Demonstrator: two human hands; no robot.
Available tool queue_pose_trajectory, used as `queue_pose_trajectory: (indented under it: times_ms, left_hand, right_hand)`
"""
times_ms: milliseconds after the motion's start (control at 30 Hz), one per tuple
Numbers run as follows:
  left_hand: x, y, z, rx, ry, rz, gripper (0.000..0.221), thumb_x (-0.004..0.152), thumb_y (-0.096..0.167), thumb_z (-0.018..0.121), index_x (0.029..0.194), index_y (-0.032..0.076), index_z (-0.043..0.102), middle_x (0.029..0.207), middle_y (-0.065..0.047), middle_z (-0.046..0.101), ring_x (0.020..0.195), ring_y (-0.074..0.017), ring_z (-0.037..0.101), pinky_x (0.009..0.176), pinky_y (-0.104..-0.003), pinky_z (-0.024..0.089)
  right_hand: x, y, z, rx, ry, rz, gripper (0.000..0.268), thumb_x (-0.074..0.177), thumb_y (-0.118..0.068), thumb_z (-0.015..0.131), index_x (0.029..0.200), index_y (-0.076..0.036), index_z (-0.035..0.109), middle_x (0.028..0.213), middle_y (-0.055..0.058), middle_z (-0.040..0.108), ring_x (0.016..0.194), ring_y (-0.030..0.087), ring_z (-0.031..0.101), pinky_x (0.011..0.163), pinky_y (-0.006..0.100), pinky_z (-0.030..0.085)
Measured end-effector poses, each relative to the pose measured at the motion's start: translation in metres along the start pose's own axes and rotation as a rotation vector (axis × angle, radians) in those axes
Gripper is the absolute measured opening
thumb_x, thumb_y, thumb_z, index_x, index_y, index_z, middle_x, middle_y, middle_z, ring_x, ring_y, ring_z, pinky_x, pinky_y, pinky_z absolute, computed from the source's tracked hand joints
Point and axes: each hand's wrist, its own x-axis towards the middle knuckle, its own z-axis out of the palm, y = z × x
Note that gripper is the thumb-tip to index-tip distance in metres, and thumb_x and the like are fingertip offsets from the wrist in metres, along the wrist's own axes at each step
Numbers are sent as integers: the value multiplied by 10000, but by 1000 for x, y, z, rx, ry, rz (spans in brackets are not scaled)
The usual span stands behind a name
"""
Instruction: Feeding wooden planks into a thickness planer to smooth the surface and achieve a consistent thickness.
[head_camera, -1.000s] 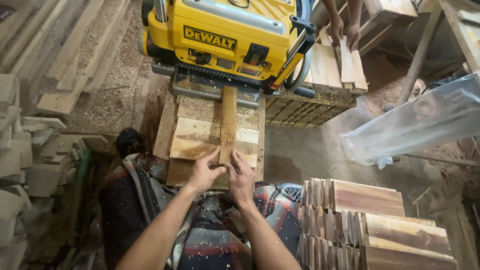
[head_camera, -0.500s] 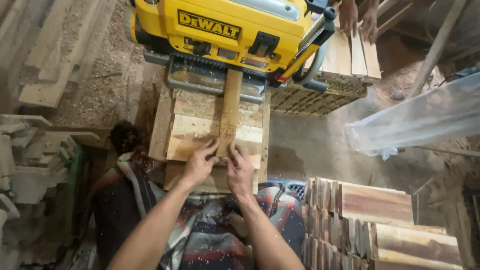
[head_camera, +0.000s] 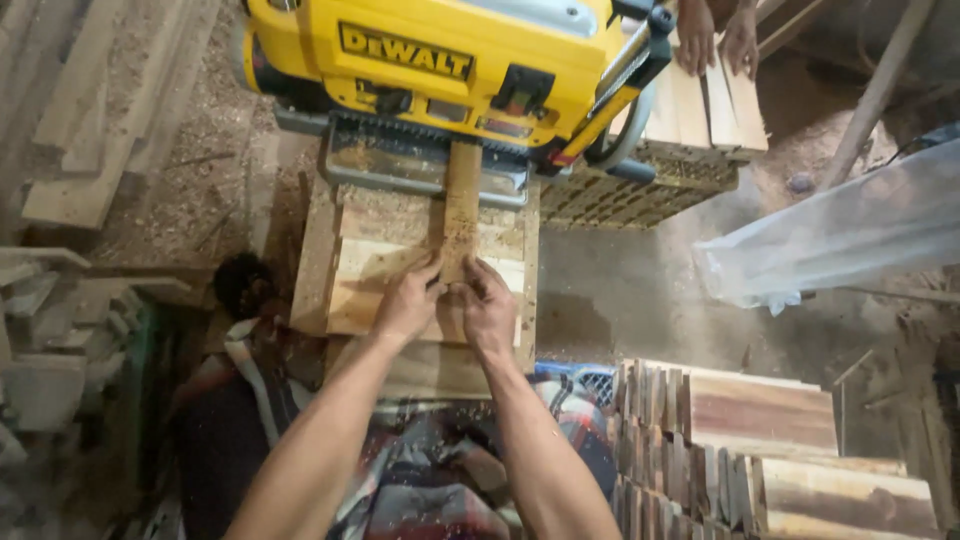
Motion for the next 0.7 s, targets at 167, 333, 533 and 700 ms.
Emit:
queue_pose_trajectory:
  times_ms: [167,333,533,700]
  left_hand:
    - [9,-14,1,123,-30,161,487,920,96,672,1406,86,637,1405,-193,632,1289,-417,582,1082,-497,487]
    - [10,-19,1,234,-5,265,515,921,105,645,1427,20,593,1357,-225,643,1239,-412,614,1060,-488,504]
    - [7,5,0,530,161,541,499,847,46,661,1327,-84,627,1217,-239,700,1137,-390,667,1047,-467,494]
    - [9,1,6,603,223,566,448,836,-3,589,1268,-92,668,1133,-238,733,1088,-367,689,1015,-462,485]
  right_hand:
    - [13,36,-2,-202,-31,-184,451,805,-274,883,1222,-145,772,1180,172,739,1113,368,701,941,396,593]
    - [15,54,-1,-312,-10,-374,416,854,-302,842,1218,-113,768,1157,180,750,1101,358,716,929,412,598]
    - [19,64,-4,-578,8,-610,409,947,-358,747,1276,-115,728,1177,168,748,1131,339,715,1044,526,508]
    - [22,76,-2,-606,-7,-598,392,961,-341,727,1282,-116,727,1202,167,747,1143,321,715,1058,532,490]
